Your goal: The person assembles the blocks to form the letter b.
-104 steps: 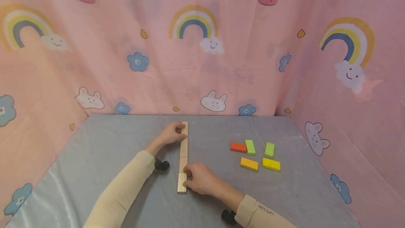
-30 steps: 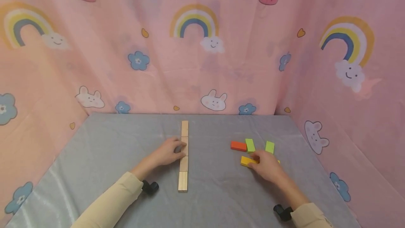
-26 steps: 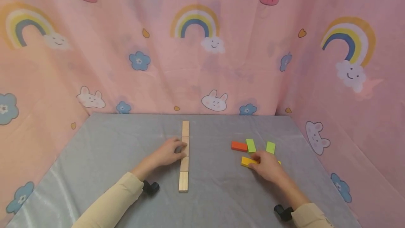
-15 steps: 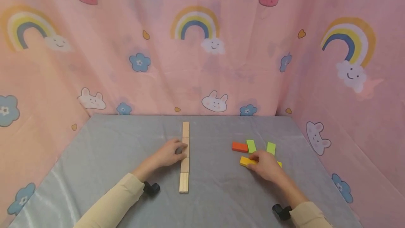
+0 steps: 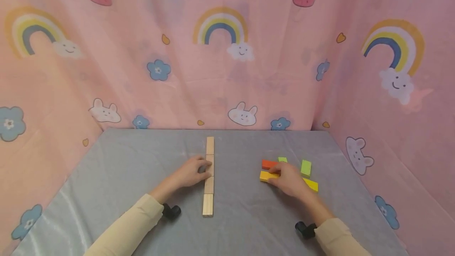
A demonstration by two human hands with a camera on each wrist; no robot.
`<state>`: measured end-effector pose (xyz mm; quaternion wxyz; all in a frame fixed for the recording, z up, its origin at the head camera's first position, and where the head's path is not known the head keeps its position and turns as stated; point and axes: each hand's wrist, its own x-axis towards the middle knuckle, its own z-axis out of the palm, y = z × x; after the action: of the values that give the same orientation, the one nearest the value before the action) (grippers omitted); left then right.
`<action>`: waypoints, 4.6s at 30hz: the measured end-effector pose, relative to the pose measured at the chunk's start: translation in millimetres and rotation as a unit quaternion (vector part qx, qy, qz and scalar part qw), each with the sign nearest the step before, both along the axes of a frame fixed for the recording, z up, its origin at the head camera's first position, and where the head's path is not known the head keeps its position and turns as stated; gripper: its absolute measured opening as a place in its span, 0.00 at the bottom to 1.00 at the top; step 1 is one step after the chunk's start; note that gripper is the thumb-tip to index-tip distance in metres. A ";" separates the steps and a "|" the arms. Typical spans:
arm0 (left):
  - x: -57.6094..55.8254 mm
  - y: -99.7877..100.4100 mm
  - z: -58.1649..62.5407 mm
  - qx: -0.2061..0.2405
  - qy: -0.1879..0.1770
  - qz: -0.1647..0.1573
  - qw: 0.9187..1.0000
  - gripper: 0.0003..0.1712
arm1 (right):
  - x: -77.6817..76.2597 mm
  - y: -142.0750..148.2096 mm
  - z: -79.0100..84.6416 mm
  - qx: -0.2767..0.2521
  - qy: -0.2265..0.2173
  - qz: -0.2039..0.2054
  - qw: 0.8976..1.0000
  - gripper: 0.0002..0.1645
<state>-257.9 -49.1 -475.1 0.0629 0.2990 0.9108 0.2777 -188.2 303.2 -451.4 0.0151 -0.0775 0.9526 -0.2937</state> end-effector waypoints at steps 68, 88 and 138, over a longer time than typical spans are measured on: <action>-0.7 1.5 2.7 0.002 0.012 0.006 1.000 0.22 | -72.9 -135.4 -16.4 -0.029 -0.002 0.072 0.997 0.13; -3.6 1.5 -2.4 -0.007 0.006 0.013 1.000 0.22 | -66.0 -128.5 -15.3 -0.024 -0.015 0.075 0.997 0.14; -0.2 1.3 3.4 -0.008 -0.006 0.018 1.000 0.23 | -46.5 5.5 -9.2 0.035 0.017 0.017 0.999 0.20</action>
<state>-258.1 -47.9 -471.7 0.0661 0.2799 0.9180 0.2730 -234.7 308.7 -460.7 0.0069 -0.0975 0.9610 -0.2586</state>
